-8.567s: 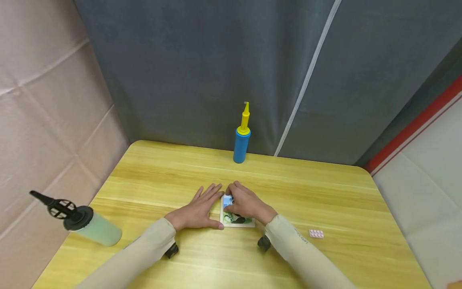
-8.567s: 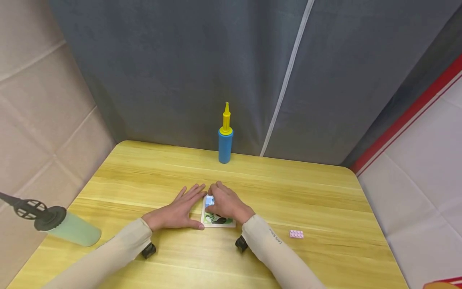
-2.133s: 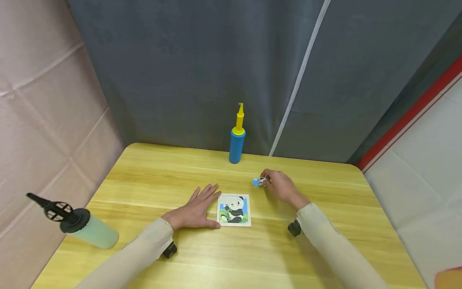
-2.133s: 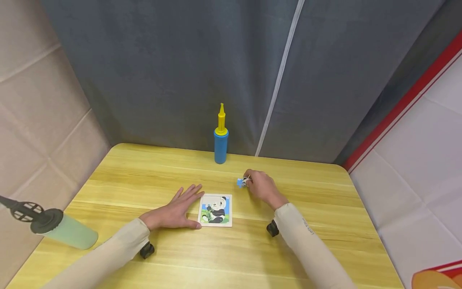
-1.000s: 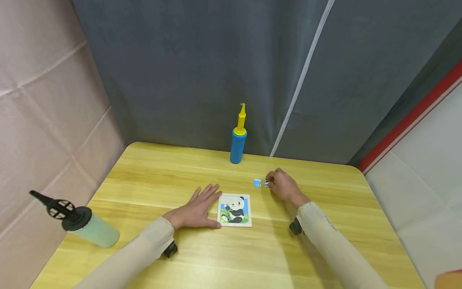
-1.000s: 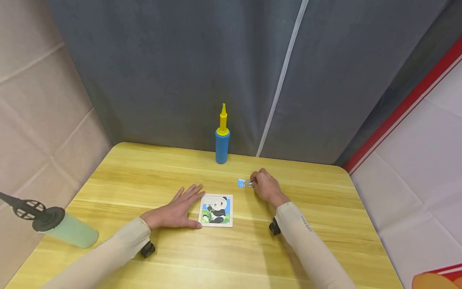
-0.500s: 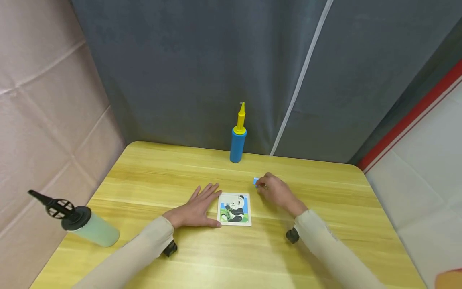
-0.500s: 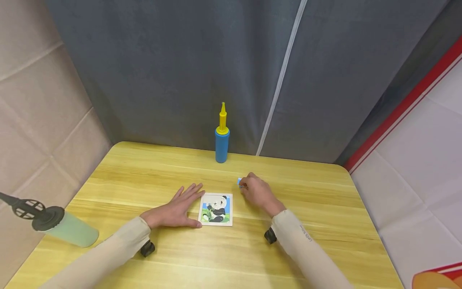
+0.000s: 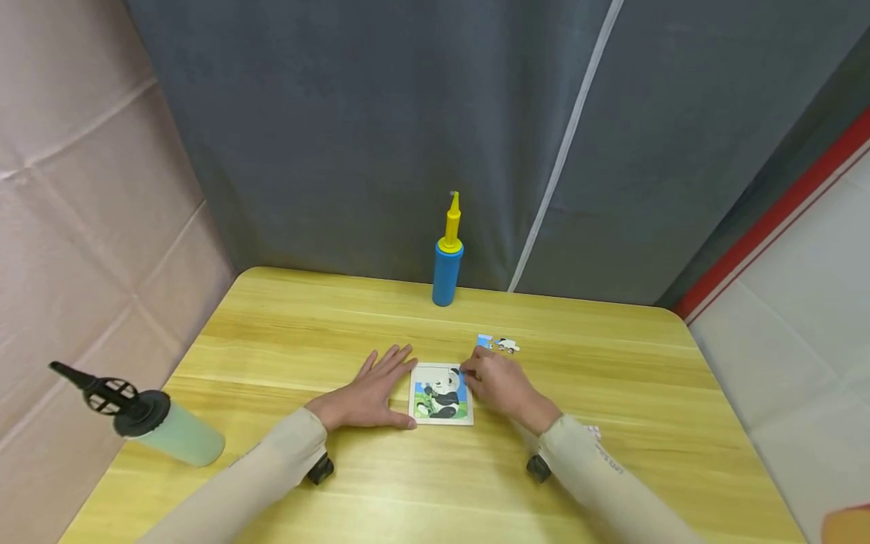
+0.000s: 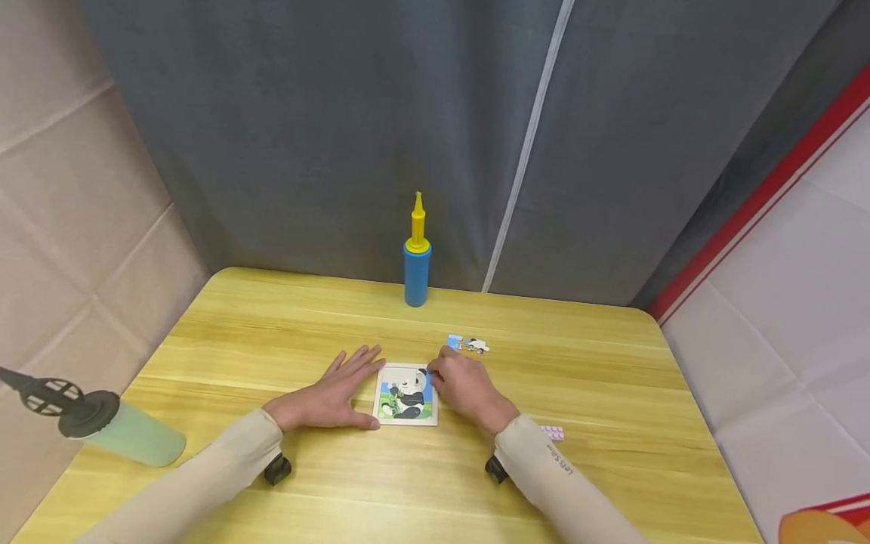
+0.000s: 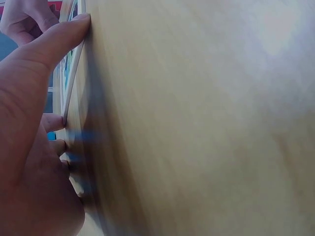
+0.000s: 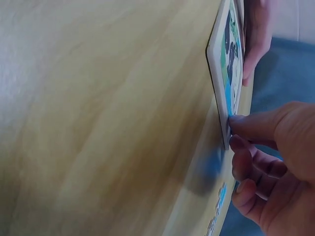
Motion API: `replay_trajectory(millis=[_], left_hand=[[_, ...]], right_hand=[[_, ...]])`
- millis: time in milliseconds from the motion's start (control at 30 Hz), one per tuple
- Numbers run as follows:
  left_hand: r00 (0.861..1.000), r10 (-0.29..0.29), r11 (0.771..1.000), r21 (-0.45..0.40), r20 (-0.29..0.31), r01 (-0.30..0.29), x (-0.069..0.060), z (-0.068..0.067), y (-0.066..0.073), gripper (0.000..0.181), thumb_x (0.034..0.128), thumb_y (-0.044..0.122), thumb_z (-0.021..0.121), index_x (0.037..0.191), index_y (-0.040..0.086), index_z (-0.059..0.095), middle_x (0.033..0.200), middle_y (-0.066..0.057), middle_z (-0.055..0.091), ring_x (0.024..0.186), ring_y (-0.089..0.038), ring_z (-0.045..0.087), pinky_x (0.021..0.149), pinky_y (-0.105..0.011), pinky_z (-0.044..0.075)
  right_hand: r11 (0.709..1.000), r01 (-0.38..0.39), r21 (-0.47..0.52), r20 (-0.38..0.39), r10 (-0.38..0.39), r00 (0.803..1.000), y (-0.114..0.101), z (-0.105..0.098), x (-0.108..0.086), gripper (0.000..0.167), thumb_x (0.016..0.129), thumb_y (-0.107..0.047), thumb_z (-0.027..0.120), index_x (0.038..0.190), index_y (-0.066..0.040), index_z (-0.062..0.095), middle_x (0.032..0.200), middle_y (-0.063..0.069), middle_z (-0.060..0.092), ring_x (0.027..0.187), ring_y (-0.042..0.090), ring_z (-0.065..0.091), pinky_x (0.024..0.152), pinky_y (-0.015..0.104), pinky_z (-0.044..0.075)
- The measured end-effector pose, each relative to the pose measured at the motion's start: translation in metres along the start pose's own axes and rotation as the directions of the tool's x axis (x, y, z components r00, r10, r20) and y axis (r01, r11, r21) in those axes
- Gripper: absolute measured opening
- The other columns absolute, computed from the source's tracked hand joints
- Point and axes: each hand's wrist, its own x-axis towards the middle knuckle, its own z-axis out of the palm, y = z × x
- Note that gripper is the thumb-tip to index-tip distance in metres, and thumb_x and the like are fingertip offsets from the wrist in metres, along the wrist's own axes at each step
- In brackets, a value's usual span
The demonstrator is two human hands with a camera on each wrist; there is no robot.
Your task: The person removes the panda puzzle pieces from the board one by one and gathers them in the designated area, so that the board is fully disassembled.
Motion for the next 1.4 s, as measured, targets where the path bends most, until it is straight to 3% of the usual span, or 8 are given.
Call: replay_trajectory(millis=[533, 1033, 1200, 1400], left_hand=[[1.000, 0.013, 1.000, 0.006, -0.015, -0.013, 0.000, 0.002, -0.002, 0.112, 0.0887, 0.063, 0.076, 0.170, 0.006, 0.025, 0.182, -0.014, 0.004, 0.169, -0.039, 0.002, 0.136, -0.066, -0.001], [1.000, 0.006, 1.000, 0.014, -0.014, -0.006, -0.001, 0.000, -0.002, 0.112, 0.0889, 0.064, 0.076, 0.170, 0.007, 0.024, 0.182, -0.014, 0.004, 0.170, -0.039, 0.002, 0.136, -0.066, -0.001], [1.000, 0.019, 1.000, 0.000, -0.023, -0.019, -0.001, 0.000, -0.003, 0.111, 0.0889, 0.063, 0.077, 0.169, 0.004, 0.026, 0.181, -0.017, 0.005, 0.169, -0.042, 0.003, 0.135, -0.068, -0.001], [1.000, 0.015, 1.000, -0.002, -0.017, -0.015, 0.001, 0.002, 0.000, 0.112, 0.0880, 0.065, 0.076, 0.170, 0.007, 0.026, 0.182, -0.014, 0.004, 0.170, -0.038, 0.002, 0.136, -0.066, -0.002]], right_hand=[[0.999, -0.032, -0.043, 0.066, 0.035, 0.997, -0.018, 0.003, -0.005, 0.033, 0.100, -0.024, 0.075, 0.129, -0.007, 0.077, 0.105, 0.003, 0.065, 0.075, 0.010, 0.058, 0.061, 0.028, 0.053], [0.996, -0.032, -0.088, 0.106, 0.042, 0.994, -0.028, 0.006, -0.005, 0.034, 0.103, -0.027, 0.071, 0.132, -0.009, 0.073, 0.108, 0.004, 0.062, 0.072, 0.010, 0.053, 0.058, 0.024, 0.047], [0.997, -0.049, -0.054, 0.133, 0.056, 0.990, -0.028, 0.005, -0.002, 0.037, 0.104, -0.026, 0.071, 0.135, -0.006, 0.070, 0.109, 0.006, 0.063, 0.076, 0.012, 0.054, 0.063, 0.026, 0.051], [0.986, -0.134, 0.100, 0.190, 0.113, 0.975, -0.021, 0.002, 0.003, 0.031, 0.101, -0.024, 0.075, 0.126, -0.007, 0.070, 0.110, 0.004, 0.056, 0.086, 0.014, 0.053, 0.077, 0.033, 0.053]])
